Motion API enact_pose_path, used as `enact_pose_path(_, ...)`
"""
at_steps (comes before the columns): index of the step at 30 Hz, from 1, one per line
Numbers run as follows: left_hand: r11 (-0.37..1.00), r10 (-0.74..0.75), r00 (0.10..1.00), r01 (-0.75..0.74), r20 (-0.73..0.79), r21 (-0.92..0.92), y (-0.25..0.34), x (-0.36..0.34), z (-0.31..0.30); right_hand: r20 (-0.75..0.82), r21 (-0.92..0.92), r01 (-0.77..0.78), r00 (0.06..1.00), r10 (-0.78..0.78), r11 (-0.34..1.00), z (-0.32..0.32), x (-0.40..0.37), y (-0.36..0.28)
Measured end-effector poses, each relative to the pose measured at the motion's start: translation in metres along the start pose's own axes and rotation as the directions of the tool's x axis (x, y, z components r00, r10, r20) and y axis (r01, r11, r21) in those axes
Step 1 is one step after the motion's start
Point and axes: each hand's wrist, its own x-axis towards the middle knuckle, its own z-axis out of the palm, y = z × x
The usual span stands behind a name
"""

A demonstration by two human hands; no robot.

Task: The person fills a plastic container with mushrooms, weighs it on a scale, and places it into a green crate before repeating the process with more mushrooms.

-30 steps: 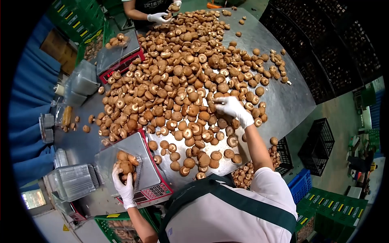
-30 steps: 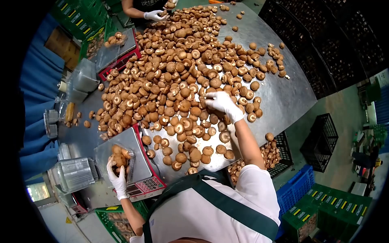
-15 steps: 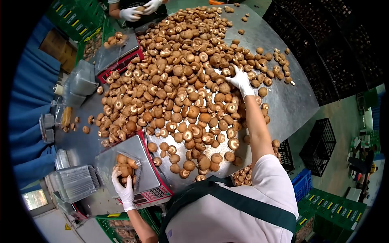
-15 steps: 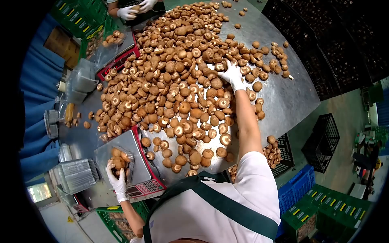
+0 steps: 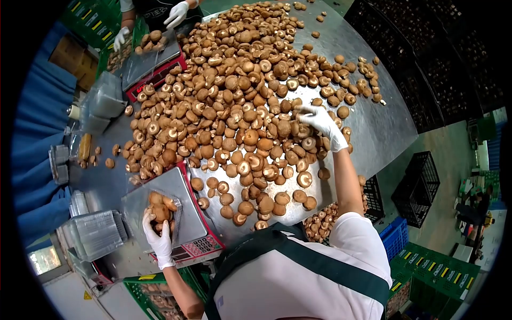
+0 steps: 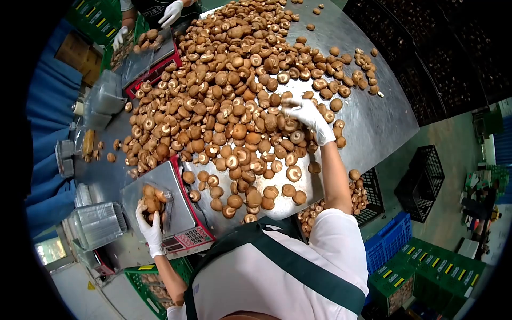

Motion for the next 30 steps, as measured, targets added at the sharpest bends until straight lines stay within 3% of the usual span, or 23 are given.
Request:
enact_pose_path(2,1.000,0.004,1.000,-0.004,0.000,-0.004,-0.001,0.000,-0.001,-0.250,-0.179,0.040,0.964,-0.085,0.983,0.002,0.024,0.006)
enact_pose_path(4,1.000,0.010,1.000,-0.010,0.001,-0.009,-0.002,0.000,0.000,-0.329,-0.474,0.054,0.915,-0.233,0.879,0.006,0.044,0.000)
enact_pose_path(6,1.000,0.007,1.000,-0.007,0.001,-0.016,-0.002,0.000,-0.001,-0.190,-0.563,-0.016,0.976,-0.110,0.826,0.017,0.077,0.025)
enact_pose_path(7,1.000,0.010,1.000,-0.010,-0.004,-0.016,-0.004,0.000,-0.001,-0.140,-0.815,-0.002,0.971,-0.194,0.579,0.030,0.073,0.014)
enact_pose_path(8,1.000,0.019,1.000,-0.019,0.009,-0.013,-0.007,0.000,-0.003,-0.089,-0.888,-0.002,0.982,-0.168,0.460,0.036,0.076,0.010)
enact_pose_path(11,0.998,-0.022,1.000,0.021,-0.011,-0.065,-0.002,-0.003,-0.003,-0.051,-0.906,-0.017,0.996,-0.068,0.422,0.039,0.079,-0.001)
enact_pose_path(14,0.974,-0.109,0.992,0.094,-0.060,-0.207,0.004,-0.004,-0.002,-0.090,-0.803,0.061,0.971,-0.222,0.592,0.037,0.065,-0.002)
enact_pose_path(15,0.949,-0.152,0.985,0.123,-0.078,-0.290,0.004,-0.006,-0.002,-0.090,-0.674,0.117,0.967,-0.238,0.730,0.035,0.057,-0.008)
enact_pose_path(17,0.964,-0.149,0.983,0.119,-0.109,-0.239,0.003,-0.010,-0.006,-0.096,-0.430,0.168,0.968,-0.230,0.887,0.031,0.042,-0.015)
enact_pose_path(18,0.977,-0.132,0.983,0.107,-0.131,-0.186,0.004,-0.010,-0.007,-0.106,-0.382,0.151,0.973,-0.206,0.912,0.030,0.037,-0.017)
enact_pose_path(21,0.983,-0.143,0.980,0.125,-0.135,-0.136,0.005,-0.015,-0.011,-0.239,-0.501,0.088,0.942,-0.236,0.861,0.029,0.021,-0.022)
enact_pose_path(24,0.987,-0.124,0.979,0.105,-0.159,-0.123,0.003,-0.018,-0.013,-0.153,-0.437,0.114,0.968,-0.199,0.892,0.031,-0.001,-0.029)
enact_pose_path(25,0.987,-0.125,0.978,0.106,-0.168,-0.118,0.003,-0.019,-0.013,-0.109,-0.478,0.199,0.953,-0.283,0.855,0.037,-0.008,-0.028)
enact_pose_path(26,0.988,-0.127,0.977,0.108,-0.174,-0.114,0.002,-0.020,-0.013,-0.029,-0.630,0.288,0.919,-0.393,0.721,0.044,-0.014,-0.025)
enact_pose_path(28,0.989,-0.121,0.977,0.103,-0.174,-0.111,0.002,-0.021,-0.012,0.145,-0.864,0.226,0.967,-0.208,0.450,0.056,-0.022,-0.028)
enact_pose_path(29,0.990,-0.108,0.978,0.091,-0.177,-0.104,0.001,-0.021,-0.012,0.138,-0.911,0.210,0.966,-0.217,0.355,0.058,-0.021,-0.021)
enact_pose_path(30,0.990,-0.108,0.978,0.090,-0.180,-0.106,0.001,-0.022,-0.013,0.139,-0.912,0.212,0.965,-0.220,0.352,0.057,-0.024,-0.019)
